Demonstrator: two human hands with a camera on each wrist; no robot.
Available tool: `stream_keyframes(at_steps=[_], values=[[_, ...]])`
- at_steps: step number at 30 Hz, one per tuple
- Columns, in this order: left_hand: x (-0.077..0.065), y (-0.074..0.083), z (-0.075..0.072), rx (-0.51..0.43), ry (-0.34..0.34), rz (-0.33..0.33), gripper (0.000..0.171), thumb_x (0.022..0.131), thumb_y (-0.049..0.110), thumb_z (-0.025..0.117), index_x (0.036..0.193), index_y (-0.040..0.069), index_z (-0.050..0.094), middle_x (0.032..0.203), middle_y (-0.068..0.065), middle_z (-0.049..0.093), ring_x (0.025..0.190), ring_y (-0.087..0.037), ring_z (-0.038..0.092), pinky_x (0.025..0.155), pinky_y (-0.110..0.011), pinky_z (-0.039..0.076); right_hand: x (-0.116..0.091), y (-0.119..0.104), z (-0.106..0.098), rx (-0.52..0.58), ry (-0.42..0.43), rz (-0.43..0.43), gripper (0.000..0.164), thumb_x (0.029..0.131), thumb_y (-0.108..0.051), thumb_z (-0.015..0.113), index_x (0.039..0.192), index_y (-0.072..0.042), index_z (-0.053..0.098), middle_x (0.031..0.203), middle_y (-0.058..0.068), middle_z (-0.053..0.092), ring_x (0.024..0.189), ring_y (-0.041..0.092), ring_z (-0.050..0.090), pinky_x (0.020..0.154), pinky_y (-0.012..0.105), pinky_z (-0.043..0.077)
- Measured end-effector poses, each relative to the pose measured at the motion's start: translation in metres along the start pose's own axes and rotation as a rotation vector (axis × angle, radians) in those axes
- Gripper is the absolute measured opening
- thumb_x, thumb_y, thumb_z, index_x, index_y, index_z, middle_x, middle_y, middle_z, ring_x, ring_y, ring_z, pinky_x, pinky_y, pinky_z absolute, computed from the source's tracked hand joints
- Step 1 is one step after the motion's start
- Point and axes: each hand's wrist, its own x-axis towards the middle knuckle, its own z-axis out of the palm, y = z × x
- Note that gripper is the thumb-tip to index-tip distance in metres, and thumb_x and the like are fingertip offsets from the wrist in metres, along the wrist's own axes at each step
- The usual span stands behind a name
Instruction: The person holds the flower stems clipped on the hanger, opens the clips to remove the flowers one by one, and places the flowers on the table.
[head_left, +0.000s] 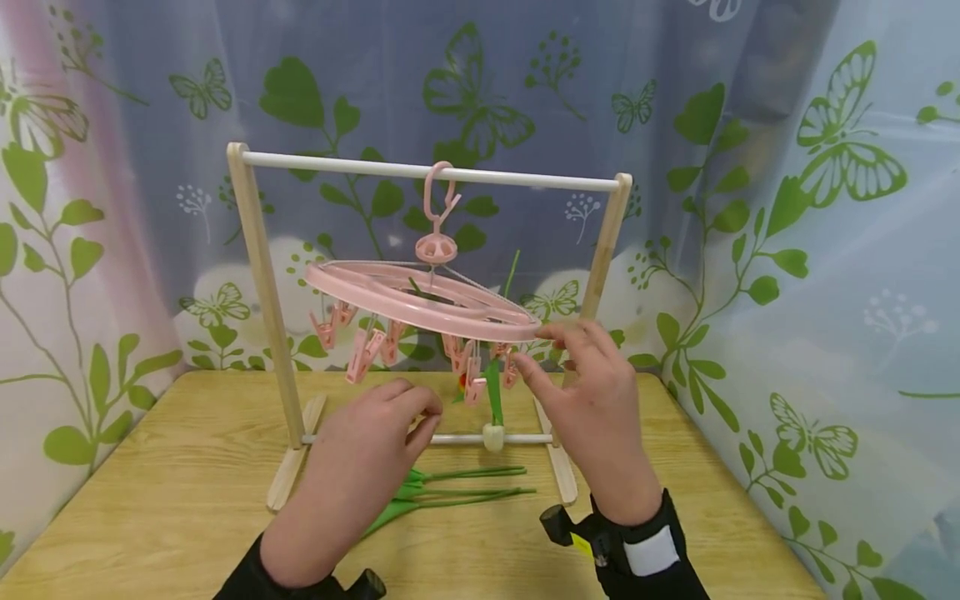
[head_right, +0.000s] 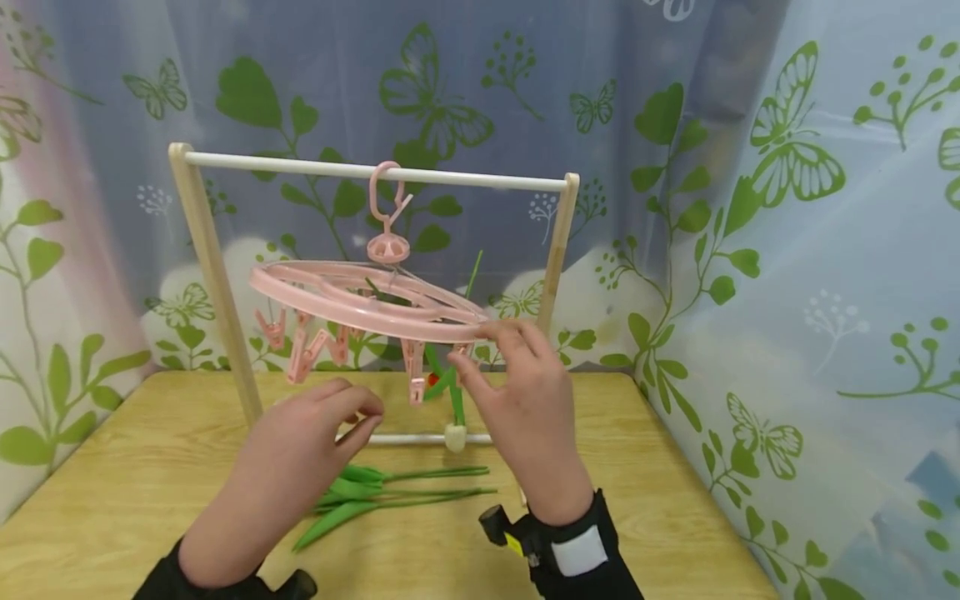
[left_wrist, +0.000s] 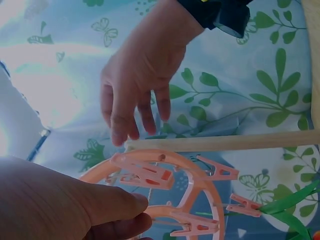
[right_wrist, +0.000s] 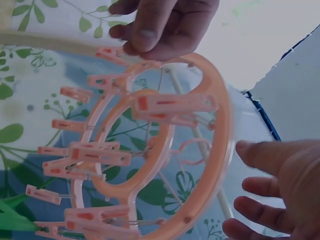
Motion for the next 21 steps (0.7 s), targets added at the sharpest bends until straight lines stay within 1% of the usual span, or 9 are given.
stream_keyframes(at_steps=[2,4,6,8,10,12,16,19,21], values=[[0.0,0.0,-0.001,-0.004,0.009,0.007,0.011,0.093,0.014,0.089,0.094,0.021,0.08,0.09,0.007,0.075,0.067,-0.004,0.059,0.055,-0.018,0.042,0.001,0.004,0.005,-0.016,-0.012,-0.016,0.041,0.092,-0.022,0.091,0.127,-0.007,0.075,0.127,0.015,0.07,0.114,0.034,0.07,0.091,0.049,0.061],[-0.001,0.0,-0.003,-0.008,0.015,0.01,0.011,0.093,0.015,0.089,0.094,0.021,0.08,0.09,0.008,0.075,0.066,-0.004,0.059,0.055,-0.018,0.041,0.001,0.008,0.011,-0.029,-0.021,-0.028,0.046,0.093,-0.018,0.09,0.134,-0.006,0.072,0.136,0.019,0.066,0.123,0.039,0.067,0.098,0.053,0.059],[-0.002,0.002,-0.005,-0.011,0.027,0.012,0.011,0.093,0.015,0.089,0.095,0.021,0.08,0.092,0.008,0.076,0.067,-0.003,0.061,0.055,-0.018,0.042,0.001,0.011,0.017,-0.038,-0.024,-0.025,0.048,0.094,-0.013,0.088,0.138,-0.006,0.07,0.141,0.021,0.064,0.128,0.042,0.065,0.101,0.056,0.059],[-0.003,0.003,-0.008,-0.012,0.05,0.018,0.012,0.093,0.016,0.09,0.096,0.021,0.08,0.093,0.008,0.076,0.067,-0.003,0.063,0.056,-0.018,0.042,0.002,0.014,0.022,-0.04,-0.019,-0.018,0.047,0.095,-0.009,0.086,0.138,-0.005,0.069,0.142,0.022,0.065,0.131,0.042,0.064,0.104,0.056,0.058],[-0.004,0.004,-0.011,-0.014,0.084,0.032,0.013,0.092,0.016,0.09,0.097,0.021,0.08,0.094,0.008,0.077,0.068,-0.004,0.064,0.055,-0.018,0.043,0.002,0.016,0.028,-0.05,-0.004,-0.023,0.043,0.095,-0.005,0.084,0.136,-0.005,0.07,0.139,0.021,0.067,0.129,0.041,0.066,0.102,0.055,0.059],[-0.005,0.005,-0.013,-0.013,0.126,0.057,0.013,0.091,0.016,0.091,0.097,0.02,0.08,0.093,0.008,0.076,0.068,-0.004,0.065,0.056,-0.018,0.045,0.001,0.017,0.032,-0.063,0.019,-0.045,0.036,0.095,-0.002,0.083,0.13,-0.004,0.072,0.133,0.019,0.07,0.123,0.04,0.068,0.099,0.053,0.06],[-0.004,0.006,-0.012,-0.04,0.216,0.136,0.013,0.09,0.015,0.092,0.096,0.018,0.081,0.091,0.006,0.075,0.074,-0.007,0.069,0.061,-0.022,0.054,-0.001,0.015,0.04,-0.087,0.065,-0.109,0.027,0.095,0.0,0.083,0.12,-0.005,0.076,0.122,0.016,0.073,0.111,0.036,0.069,0.09,0.048,0.061],[-0.004,0.008,-0.011,-0.088,0.295,0.19,0.018,0.089,0.011,0.093,0.101,0.014,0.08,0.093,0.004,0.075,0.081,-0.01,0.072,0.068,-0.026,0.059,-0.004,0.009,0.046,-0.073,0.103,-0.171,0.028,0.092,0.0,0.087,0.118,-0.006,0.078,0.117,0.015,0.075,0.105,0.035,0.069,0.085,0.046,0.062],[-0.005,0.009,-0.012,-0.123,0.337,0.203,0.023,0.089,0.009,0.092,0.108,0.012,0.079,0.1,0.0,0.076,0.089,-0.014,0.073,0.075,-0.03,0.061,-0.007,0.004,0.049,-0.047,0.127,-0.223,0.029,0.09,-0.001,0.089,0.117,-0.006,0.079,0.115,0.014,0.076,0.101,0.034,0.068,0.082,0.046,0.062]])
